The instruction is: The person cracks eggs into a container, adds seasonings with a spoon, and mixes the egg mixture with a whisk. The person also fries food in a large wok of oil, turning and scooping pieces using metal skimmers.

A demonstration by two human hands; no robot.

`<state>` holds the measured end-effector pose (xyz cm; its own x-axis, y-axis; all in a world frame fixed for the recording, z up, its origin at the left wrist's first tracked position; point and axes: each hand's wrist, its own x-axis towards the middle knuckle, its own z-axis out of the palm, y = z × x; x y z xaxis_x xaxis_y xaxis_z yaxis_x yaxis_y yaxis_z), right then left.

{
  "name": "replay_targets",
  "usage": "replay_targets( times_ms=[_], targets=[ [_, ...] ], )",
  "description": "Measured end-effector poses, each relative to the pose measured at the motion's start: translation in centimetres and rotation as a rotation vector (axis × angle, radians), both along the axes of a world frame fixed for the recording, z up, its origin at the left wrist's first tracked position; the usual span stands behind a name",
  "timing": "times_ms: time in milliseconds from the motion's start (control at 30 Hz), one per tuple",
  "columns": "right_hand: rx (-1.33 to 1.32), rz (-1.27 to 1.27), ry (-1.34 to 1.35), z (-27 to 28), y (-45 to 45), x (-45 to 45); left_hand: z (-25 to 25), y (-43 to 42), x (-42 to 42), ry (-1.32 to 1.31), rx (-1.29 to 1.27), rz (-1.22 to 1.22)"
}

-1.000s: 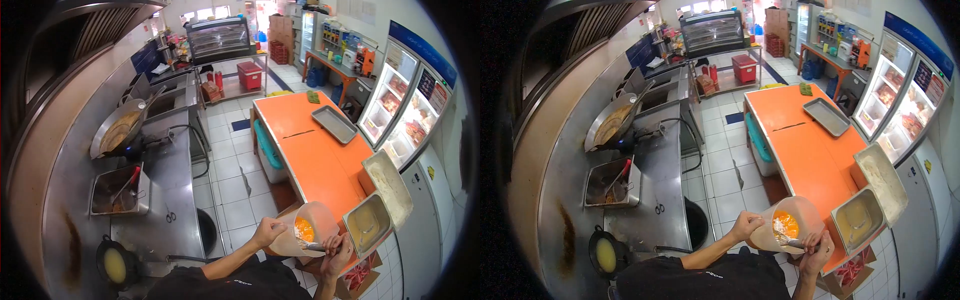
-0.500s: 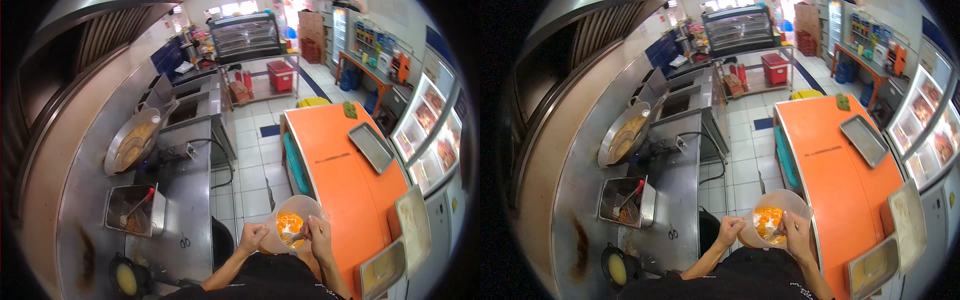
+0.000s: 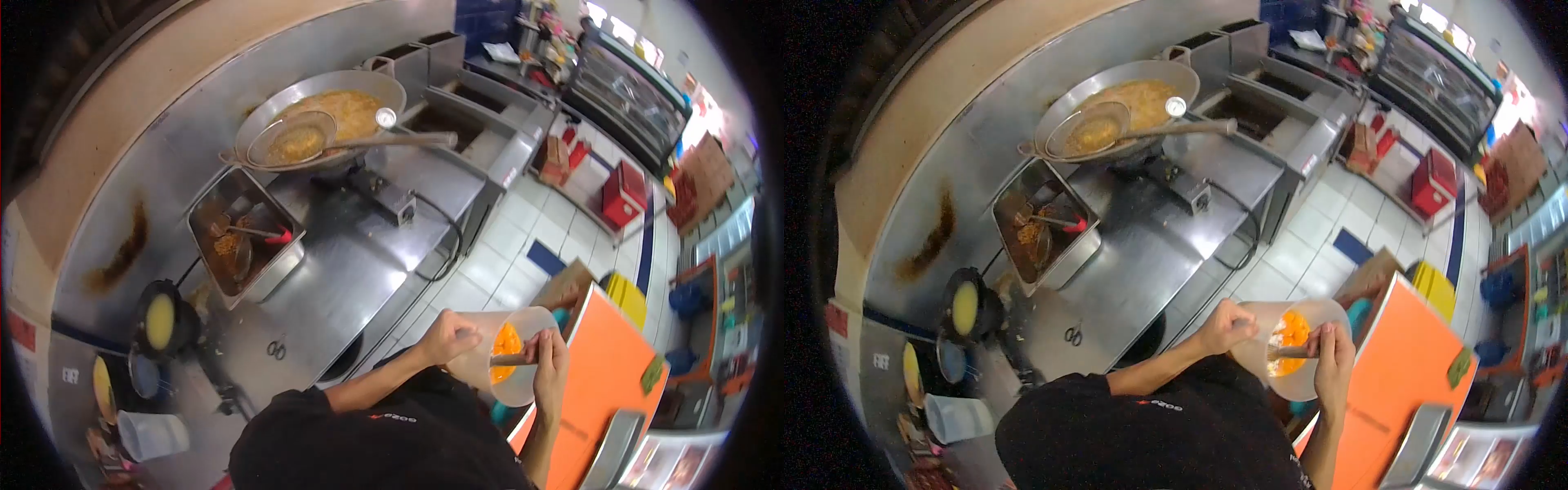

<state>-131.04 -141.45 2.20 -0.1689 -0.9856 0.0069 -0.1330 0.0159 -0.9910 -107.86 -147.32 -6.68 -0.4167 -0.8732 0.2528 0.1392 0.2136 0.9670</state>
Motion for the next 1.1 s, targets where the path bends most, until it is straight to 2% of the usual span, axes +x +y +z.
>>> replay_targets(
  times_ms=[67,133,200,233,267,300,400,467,533,567,600,667,733,800,833,933,1000,1067,1100],
  targets=[
    [0.035,0.094,0.015,0.9,-5.9,-1.8,0.9,-4.8,-0.2,0.08,-0.004,0.053],
    [-0.367,-0.123,0.63,2.5,-10.1,-2.4,2.0,-7.6,0.2,0.098,0.058,0.093],
    [-0.312,-0.131,0.586,2.9,-14.1,-4.0,2.6,-10.3,0.3,-0.037,-0.031,0.162],
    [-0.277,-0.099,0.481,1.5,-16.7,-5.3,2.9,-11.4,0.0,-0.018,-0.129,0.248],
    [-0.234,-0.063,0.38,0.4,-18.8,-6.5,3.1,-12.1,-0.1,-0.021,-0.124,0.279],
    [-0.063,0.094,0.277,0.1,-20.5,-7.4,3.9,-12.6,0.1,0.013,-0.112,0.346],
    [-0.041,0.299,0.187,-0.5,-24.9,-6.2,3.2,-12.4,0.9,0.017,-0.068,0.539],
    [-0.024,0.415,0.154,0.3,-27.6,-4.6,2.6,-11.8,2.1,-0.006,-0.107,0.738],
    [0.003,0.65,0.231,0.5,-29.7,-3.1,1.8,-9.9,3.1,-0.028,-0.048,0.855],
    [0.069,0.733,0.128,0.4,-30.6,-2.1,2.4,-8.8,3.3,0.043,0.003,0.967],
    [0.073,0.762,0.133,-0.7,-31.3,-0.8,2.8,-7.7,3.7,0.118,0.049,1.077],
    [0.111,0.888,-0.101,-4.0,-32.0,2.4,0.7,-5.0,5.6,0.143,0.068,1.164],
    [0.174,0.962,-0.141,-5.2,-31.9,6.5,-1.2,-2.4,7.7,0.169,0.078,1.273],
    [0.176,1.058,-0.118,-5.1,-30.2,10.8,-2.3,0.1,9.7,0.268,0.053,1.463],
    [0.137,1.098,-0.095,-4.9,-29.2,12.9,-1.7,0.6,10.1,0.324,0.101,1.679],
    [0.088,1.164,-0.039,-4.9,-26.9,18.0,-3.1,4.9,14.3,0.481,0.134,1.764],
    [0.237,1.198,-0.176,-4.8,-25.5,21.8,-3.6,8.1,17.6,0.461,0.083,1.699],
    [0.269,1.223,-0.11,-4.8,-25.1,25.2,-4.4,11.0,20.2,0.435,0.043,1.634],
    [0.4,1.302,-0.135,-5.7,-25.4,27.3,-5.1,12.2,21.6,0.425,0.035,1.686]
  ],
)
